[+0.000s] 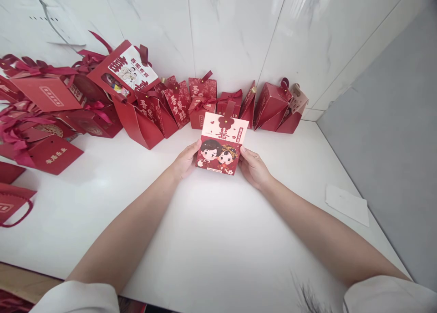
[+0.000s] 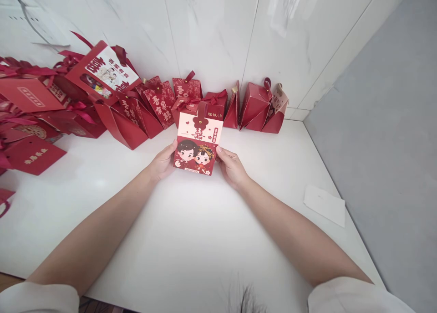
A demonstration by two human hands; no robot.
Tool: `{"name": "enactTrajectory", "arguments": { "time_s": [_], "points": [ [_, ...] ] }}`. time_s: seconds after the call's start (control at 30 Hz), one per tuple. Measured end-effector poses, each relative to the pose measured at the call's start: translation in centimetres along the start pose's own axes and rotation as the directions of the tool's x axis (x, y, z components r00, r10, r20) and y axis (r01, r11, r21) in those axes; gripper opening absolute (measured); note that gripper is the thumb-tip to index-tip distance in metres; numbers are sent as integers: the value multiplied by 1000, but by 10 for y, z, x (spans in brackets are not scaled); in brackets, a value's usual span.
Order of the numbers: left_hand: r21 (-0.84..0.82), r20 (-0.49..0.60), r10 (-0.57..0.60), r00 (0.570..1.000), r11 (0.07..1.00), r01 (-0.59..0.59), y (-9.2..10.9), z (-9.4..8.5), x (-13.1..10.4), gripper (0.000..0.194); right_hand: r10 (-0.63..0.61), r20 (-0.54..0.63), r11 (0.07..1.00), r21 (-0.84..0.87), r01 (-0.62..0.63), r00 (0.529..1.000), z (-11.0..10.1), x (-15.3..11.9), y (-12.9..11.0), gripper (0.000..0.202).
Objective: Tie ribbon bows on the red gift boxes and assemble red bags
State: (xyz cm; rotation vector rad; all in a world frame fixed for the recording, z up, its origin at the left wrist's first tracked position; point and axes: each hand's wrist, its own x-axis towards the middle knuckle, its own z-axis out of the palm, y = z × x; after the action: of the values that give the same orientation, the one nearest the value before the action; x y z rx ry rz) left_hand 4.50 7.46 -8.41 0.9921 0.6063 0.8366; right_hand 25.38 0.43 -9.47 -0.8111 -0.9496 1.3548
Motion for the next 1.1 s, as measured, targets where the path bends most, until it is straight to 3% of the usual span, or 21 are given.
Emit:
{"name": "enactTrajectory", "arguments": {
  "time_s": [0.27, 0.4, 0.6, 0.8, 0.9, 1.1],
  "points": [
    [89, 117, 28, 993, 995, -39, 2, 1, -3, 44, 124, -6, 985, 122, -122, 992, -1, 1, -1, 50],
    [110, 111, 30, 993, 993, -42, 3, 1, -3, 42, 126, -13, 984, 132, -123, 992, -3, 3, -2, 51],
    [40, 44, 44, 998, 998, -46, 0, 3, 0, 41, 36, -24, 999, 42, -35, 999, 1, 1, 1, 50],
    [-28, -1, 65, 998, 998, -65, 2, 6, 2, 40, -84, 127, 964, -241, 113, 988, 5, -6, 1, 58],
    [-5, 56, 53, 997, 999, -53, 4, 5, 0, 43, -57, 142, 977, -196, 85, 988, 5, -6, 0, 54],
    [72, 192, 46, 980, 996, -61, 5, 8, -5, 54, -39, 22, 995, -85, 41, 999, 6, -3, 2, 48]
  ]
}}
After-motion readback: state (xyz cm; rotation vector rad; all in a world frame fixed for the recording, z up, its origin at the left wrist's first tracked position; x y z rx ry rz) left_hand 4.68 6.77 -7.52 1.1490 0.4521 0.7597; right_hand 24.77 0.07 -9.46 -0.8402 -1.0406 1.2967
